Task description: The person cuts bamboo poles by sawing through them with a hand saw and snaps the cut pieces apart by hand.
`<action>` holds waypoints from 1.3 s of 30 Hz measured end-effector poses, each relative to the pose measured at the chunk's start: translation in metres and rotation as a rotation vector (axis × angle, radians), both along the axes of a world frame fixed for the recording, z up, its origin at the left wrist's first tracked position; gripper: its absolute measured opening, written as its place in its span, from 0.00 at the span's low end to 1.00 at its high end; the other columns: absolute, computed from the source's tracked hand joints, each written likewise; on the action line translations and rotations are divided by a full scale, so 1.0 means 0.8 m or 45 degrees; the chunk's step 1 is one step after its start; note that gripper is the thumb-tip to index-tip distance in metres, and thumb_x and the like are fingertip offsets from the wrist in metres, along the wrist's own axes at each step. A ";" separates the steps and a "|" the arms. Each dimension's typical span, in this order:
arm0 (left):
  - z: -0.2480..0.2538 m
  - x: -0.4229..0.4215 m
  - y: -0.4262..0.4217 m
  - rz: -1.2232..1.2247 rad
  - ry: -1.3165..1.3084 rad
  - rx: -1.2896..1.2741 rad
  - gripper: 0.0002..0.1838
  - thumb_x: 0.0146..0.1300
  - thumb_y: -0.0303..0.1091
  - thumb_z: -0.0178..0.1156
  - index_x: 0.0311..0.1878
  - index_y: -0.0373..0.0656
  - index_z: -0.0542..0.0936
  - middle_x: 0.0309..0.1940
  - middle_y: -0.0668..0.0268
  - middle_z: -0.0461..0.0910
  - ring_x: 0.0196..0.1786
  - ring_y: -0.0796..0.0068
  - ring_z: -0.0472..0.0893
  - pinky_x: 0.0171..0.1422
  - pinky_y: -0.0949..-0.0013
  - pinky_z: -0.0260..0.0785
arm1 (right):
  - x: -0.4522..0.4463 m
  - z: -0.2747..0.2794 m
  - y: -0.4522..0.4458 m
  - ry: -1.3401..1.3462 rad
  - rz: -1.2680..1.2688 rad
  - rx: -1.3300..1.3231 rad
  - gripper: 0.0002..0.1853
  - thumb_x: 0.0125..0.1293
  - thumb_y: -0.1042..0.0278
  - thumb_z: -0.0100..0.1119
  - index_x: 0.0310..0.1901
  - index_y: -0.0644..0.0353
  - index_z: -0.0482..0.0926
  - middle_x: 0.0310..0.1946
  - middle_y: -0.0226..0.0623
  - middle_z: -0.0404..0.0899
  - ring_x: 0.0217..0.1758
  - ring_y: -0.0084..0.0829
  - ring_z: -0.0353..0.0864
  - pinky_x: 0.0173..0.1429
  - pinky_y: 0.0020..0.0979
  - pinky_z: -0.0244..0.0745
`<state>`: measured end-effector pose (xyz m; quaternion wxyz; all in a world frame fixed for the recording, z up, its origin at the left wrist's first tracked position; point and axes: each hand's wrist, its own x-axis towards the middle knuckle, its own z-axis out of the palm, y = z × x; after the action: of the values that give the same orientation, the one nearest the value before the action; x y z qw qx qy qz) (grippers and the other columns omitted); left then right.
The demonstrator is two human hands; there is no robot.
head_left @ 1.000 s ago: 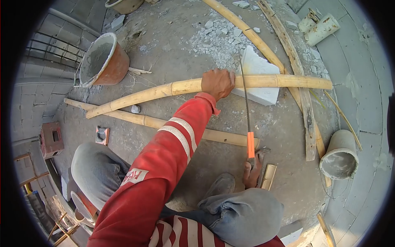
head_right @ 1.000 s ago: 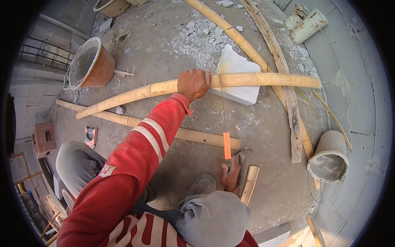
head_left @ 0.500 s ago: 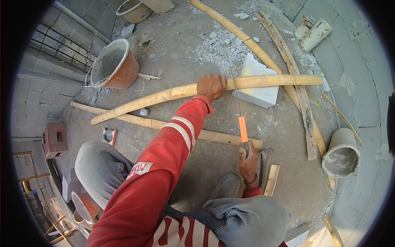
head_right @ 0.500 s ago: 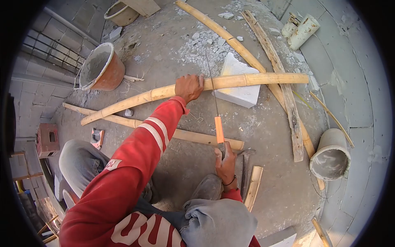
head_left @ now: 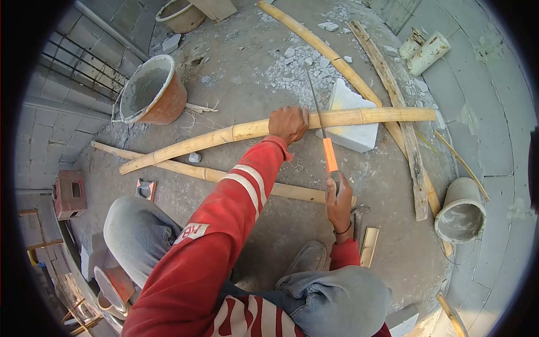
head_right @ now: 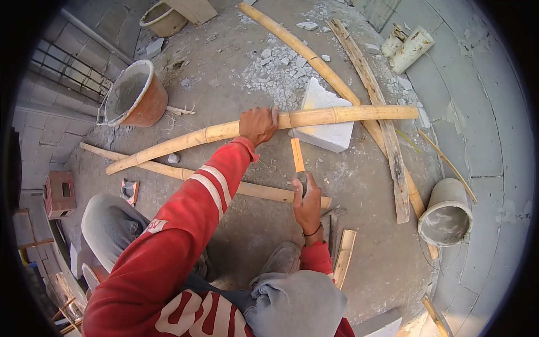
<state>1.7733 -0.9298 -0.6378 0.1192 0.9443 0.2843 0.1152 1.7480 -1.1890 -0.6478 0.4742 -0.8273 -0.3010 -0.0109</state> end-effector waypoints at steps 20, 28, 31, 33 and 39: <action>0.003 -0.005 -0.004 0.002 -0.030 -0.027 0.28 0.77 0.48 0.48 0.26 0.39 0.85 0.25 0.46 0.84 0.28 0.43 0.85 0.36 0.47 0.78 | -0.092 0.051 -0.137 0.408 0.120 -0.071 0.23 0.77 0.48 0.54 0.48 0.65 0.79 0.22 0.37 0.72 0.24 0.28 0.74 0.32 0.33 0.67; -0.011 -0.002 0.014 -0.030 -0.035 0.113 0.27 0.78 0.49 0.47 0.29 0.41 0.86 0.25 0.48 0.84 0.30 0.43 0.85 0.36 0.46 0.78 | 0.022 0.039 0.048 0.327 0.142 0.165 0.22 0.79 0.54 0.53 0.49 0.72 0.76 0.25 0.46 0.75 0.27 0.44 0.71 0.37 0.43 0.67; 0.010 -0.004 0.017 -0.019 0.035 -0.019 0.30 0.78 0.52 0.46 0.29 0.41 0.86 0.26 0.47 0.85 0.31 0.43 0.86 0.37 0.46 0.78 | -0.017 0.015 -0.024 0.351 0.142 0.382 0.29 0.77 0.41 0.51 0.48 0.67 0.77 0.22 0.41 0.64 0.24 0.36 0.68 0.33 0.38 0.63; 0.020 -0.009 0.013 0.045 0.069 -0.096 0.37 0.77 0.63 0.43 0.30 0.40 0.88 0.30 0.44 0.86 0.35 0.42 0.87 0.43 0.46 0.80 | -0.050 0.037 -0.087 -0.019 0.001 0.141 0.33 0.75 0.36 0.48 0.50 0.68 0.76 0.25 0.43 0.70 0.28 0.42 0.72 0.36 0.41 0.64; 0.071 -0.018 0.014 -0.247 0.322 -0.204 0.40 0.61 0.73 0.58 0.38 0.36 0.88 0.40 0.43 0.87 0.45 0.43 0.87 0.51 0.46 0.80 | -0.120 -0.055 -0.247 0.265 -0.367 -0.257 0.34 0.68 0.61 0.57 0.71 0.73 0.67 0.64 0.63 0.72 0.70 0.54 0.73 0.73 0.49 0.66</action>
<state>1.7593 -0.9188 -0.5811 0.1679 0.9618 0.2127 -0.0398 1.6521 -1.3868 -0.6917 0.4108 -0.9019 -0.1284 0.0371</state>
